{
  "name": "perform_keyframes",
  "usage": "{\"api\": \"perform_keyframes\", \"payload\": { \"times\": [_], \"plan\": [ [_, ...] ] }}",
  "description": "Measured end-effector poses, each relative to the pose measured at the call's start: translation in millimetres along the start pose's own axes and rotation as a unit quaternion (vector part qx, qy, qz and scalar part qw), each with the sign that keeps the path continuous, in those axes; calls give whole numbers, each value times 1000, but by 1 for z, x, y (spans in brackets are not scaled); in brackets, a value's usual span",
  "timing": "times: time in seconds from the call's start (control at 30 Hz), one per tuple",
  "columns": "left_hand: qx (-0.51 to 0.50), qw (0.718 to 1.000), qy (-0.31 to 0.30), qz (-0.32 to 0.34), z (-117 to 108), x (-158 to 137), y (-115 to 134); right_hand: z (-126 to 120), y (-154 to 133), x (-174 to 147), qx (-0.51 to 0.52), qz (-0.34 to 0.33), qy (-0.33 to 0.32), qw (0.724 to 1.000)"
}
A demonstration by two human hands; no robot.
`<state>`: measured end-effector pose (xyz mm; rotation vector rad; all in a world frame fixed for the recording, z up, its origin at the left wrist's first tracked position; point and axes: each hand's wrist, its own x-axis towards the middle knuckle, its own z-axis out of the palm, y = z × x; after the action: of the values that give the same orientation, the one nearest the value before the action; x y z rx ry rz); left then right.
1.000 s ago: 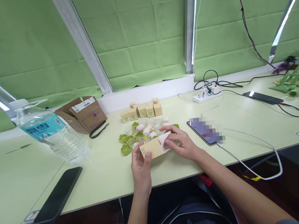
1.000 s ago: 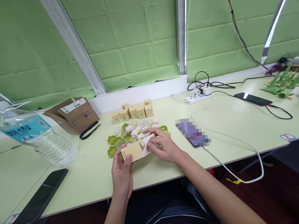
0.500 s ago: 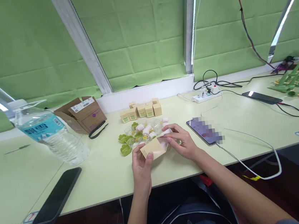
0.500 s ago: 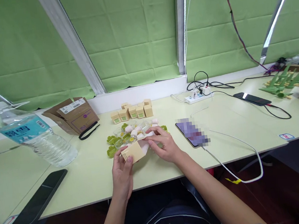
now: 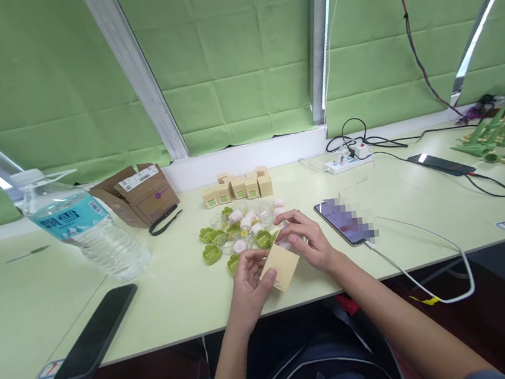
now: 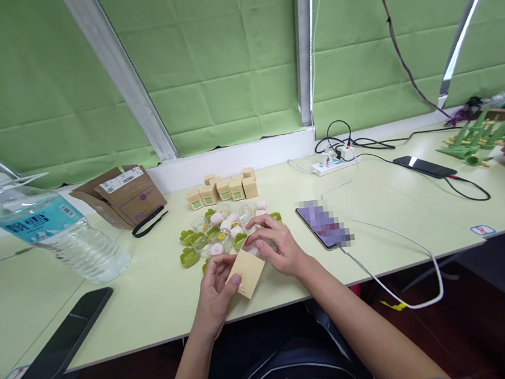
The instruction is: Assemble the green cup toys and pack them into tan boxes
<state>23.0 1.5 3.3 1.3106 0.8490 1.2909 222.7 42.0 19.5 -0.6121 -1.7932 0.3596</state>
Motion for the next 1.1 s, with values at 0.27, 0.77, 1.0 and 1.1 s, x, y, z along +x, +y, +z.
{"api": "perform_keyframes", "payload": {
  "times": [0.27, 0.77, 1.0, 1.1],
  "plan": [
    [14, 991, -130, -3, -4, -6, 6, 0, 3, -2, 40, -37, -58, 997],
    [-4, 983, -184, -27, -3, -7, 14, -2, -2, 1, 34, -33, -58, 997],
    [-42, 997, 63, 17, 12, -4, 8, -2, 10, 1, -72, 66, 97, 990],
    [-60, 990, 118, 37, 14, -1, 9, 0, 12, 2, -173, 73, 26, 982]
  ]
}}
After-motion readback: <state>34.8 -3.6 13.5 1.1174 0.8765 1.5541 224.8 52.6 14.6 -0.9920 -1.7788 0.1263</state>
